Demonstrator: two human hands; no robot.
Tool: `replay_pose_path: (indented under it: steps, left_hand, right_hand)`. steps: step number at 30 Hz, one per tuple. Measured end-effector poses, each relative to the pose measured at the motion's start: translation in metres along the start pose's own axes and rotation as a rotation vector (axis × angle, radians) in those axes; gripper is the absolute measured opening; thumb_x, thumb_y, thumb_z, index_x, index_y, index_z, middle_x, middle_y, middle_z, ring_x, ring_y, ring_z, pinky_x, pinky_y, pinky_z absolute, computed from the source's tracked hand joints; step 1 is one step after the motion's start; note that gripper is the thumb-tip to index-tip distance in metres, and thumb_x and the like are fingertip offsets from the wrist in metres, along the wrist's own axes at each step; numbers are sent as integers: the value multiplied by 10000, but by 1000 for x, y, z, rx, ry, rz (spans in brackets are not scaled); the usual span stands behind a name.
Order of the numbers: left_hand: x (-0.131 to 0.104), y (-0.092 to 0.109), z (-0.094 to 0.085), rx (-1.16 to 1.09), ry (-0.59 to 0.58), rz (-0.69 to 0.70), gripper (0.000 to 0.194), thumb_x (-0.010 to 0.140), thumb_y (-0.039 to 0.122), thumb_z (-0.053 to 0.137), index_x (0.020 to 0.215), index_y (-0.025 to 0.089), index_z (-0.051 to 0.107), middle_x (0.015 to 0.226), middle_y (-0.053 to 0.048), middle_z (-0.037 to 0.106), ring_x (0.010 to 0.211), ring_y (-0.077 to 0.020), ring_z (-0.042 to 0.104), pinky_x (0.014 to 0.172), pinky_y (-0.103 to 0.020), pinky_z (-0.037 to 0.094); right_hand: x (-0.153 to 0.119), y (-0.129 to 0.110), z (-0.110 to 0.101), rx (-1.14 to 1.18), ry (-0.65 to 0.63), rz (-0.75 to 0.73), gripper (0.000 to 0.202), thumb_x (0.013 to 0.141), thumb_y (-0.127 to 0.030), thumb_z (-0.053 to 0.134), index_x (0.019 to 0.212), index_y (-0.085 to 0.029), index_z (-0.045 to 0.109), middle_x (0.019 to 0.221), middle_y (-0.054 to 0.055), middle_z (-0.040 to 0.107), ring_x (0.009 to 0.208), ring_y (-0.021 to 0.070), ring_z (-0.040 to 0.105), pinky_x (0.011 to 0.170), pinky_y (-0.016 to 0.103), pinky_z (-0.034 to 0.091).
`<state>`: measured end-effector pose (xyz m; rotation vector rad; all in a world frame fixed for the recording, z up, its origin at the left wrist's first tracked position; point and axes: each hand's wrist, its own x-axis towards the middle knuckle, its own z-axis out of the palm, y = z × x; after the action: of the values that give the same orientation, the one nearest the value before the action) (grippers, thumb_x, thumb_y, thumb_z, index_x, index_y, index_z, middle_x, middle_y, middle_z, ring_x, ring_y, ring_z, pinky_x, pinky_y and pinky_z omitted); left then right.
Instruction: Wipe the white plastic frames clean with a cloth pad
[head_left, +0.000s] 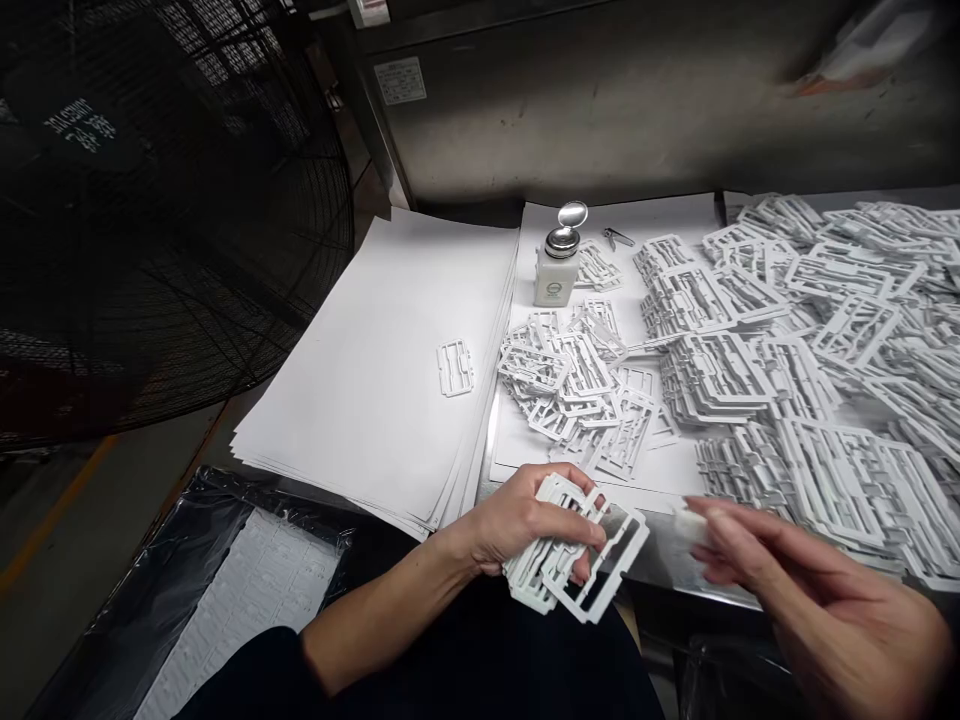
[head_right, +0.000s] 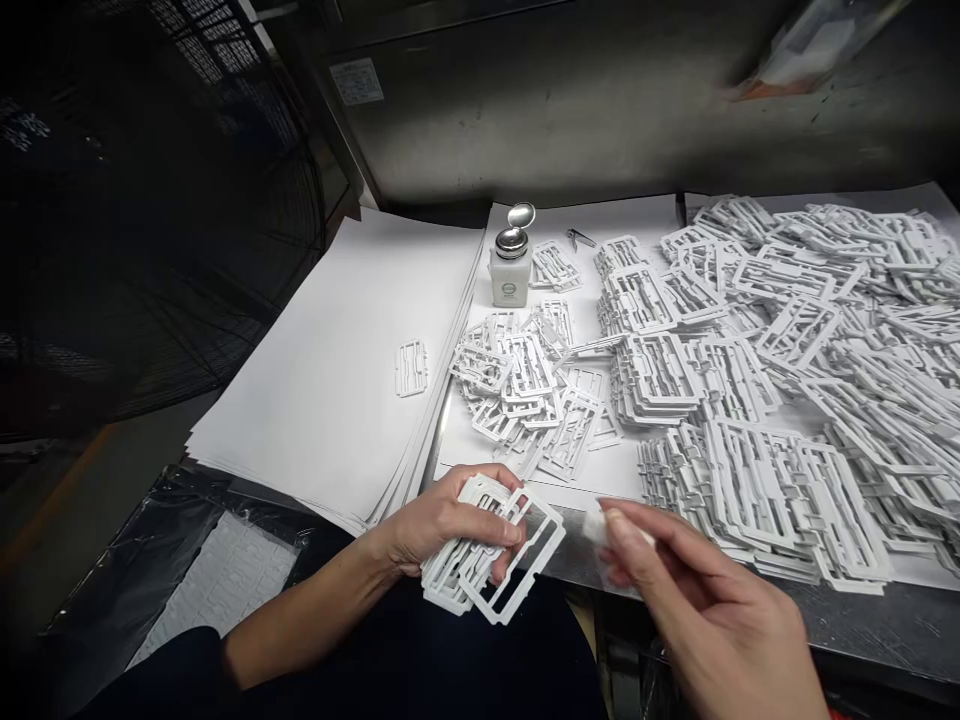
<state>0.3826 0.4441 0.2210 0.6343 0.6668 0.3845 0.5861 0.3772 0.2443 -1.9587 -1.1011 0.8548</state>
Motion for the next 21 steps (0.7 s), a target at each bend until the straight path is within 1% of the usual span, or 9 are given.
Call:
replay_pose_path:
  steps: [1, 2, 5, 6, 7, 12, 15, 17, 21]
  left_hand:
    - [1, 0, 2, 5, 3, 1, 372, 663, 260, 742, 925, 172, 495, 704, -33, 615, 549, -124, 558, 623, -299, 468]
    - [1, 0, 4, 11, 9, 2, 371, 662, 267, 744, 922, 174, 497, 698, -29, 612, 551, -123, 558, 627, -297, 468]
    - [2, -1, 9, 34, 52, 20, 383, 673, 275, 740, 951, 184, 494, 653, -4, 598, 558, -118, 557, 649, -293, 468]
    - [2, -1, 10, 38, 66, 30, 373, 681, 276, 733, 954, 185, 495, 633, 2, 589, 554, -118, 554, 640, -290, 468]
    - [2, -1, 10, 39, 77, 40, 354, 693, 277, 723, 950, 185, 498, 614, 6, 581, 549, -120, 549, 625, -285, 466]
    - [4, -1, 7, 5, 76, 74, 262, 722, 257, 685, 898, 171, 512, 578, 1, 579, 531, -121, 551, 599, -265, 462]
    - [7, -1, 5, -23, 89, 73, 273, 703, 238, 688, 897, 165, 510, 617, -13, 600, 524, -122, 558, 542, -235, 453]
    - [9, -1, 6, -36, 93, 60, 287, 697, 241, 690, 904, 165, 506, 638, -22, 608, 514, -125, 556, 493, -222, 442]
    - [12, -2, 7, -68, 129, 77, 313, 685, 250, 707, 896, 177, 489, 689, -29, 622, 499, -120, 547, 463, -232, 458]
  right_hand:
    - [-1, -3, 5, -17, 5, -41, 406, 770, -514, 636, 1020, -197, 682, 731, 17, 676, 639, 162, 640, 543, 195, 509]
    - [-1, -7, 10, -36, -4, -126, 373, 778, -492, 638, 1025, -216, 680, 794, 16, 682, 700, 170, 647, 592, 207, 517]
    - [2, -11, 23, -109, -46, -526, 224, 837, -375, 603, 1004, -243, 673, 978, 22, 659, 879, 187, 622, 761, 265, 500]
    - [4, -9, 24, -136, -59, -602, 199, 855, -346, 586, 1008, -246, 662, 1005, 22, 648, 910, 186, 610, 795, 277, 487]
    - [5, -6, 23, -171, -60, -631, 184, 866, -333, 574, 1011, -251, 651, 1004, 17, 644, 904, 180, 607, 805, 281, 479]
    - [1, 13, 4, -337, 63, -534, 191, 863, -372, 575, 994, -251, 643, 948, 3, 657, 776, 174, 625, 709, 273, 484]
    - [-3, 14, 1, -357, 120, -496, 251, 852, -388, 595, 1042, -230, 642, 933, 16, 662, 657, 158, 610, 596, 261, 486]
    - [-5, 10, 4, -319, 121, -485, 248, 853, -377, 601, 1052, -234, 635, 912, 6, 659, 634, 144, 604, 626, 257, 494]
    - [-4, 3, 16, -248, 124, -483, 216, 863, -362, 596, 1057, -272, 626, 964, -13, 648, 801, 165, 624, 811, 276, 473]
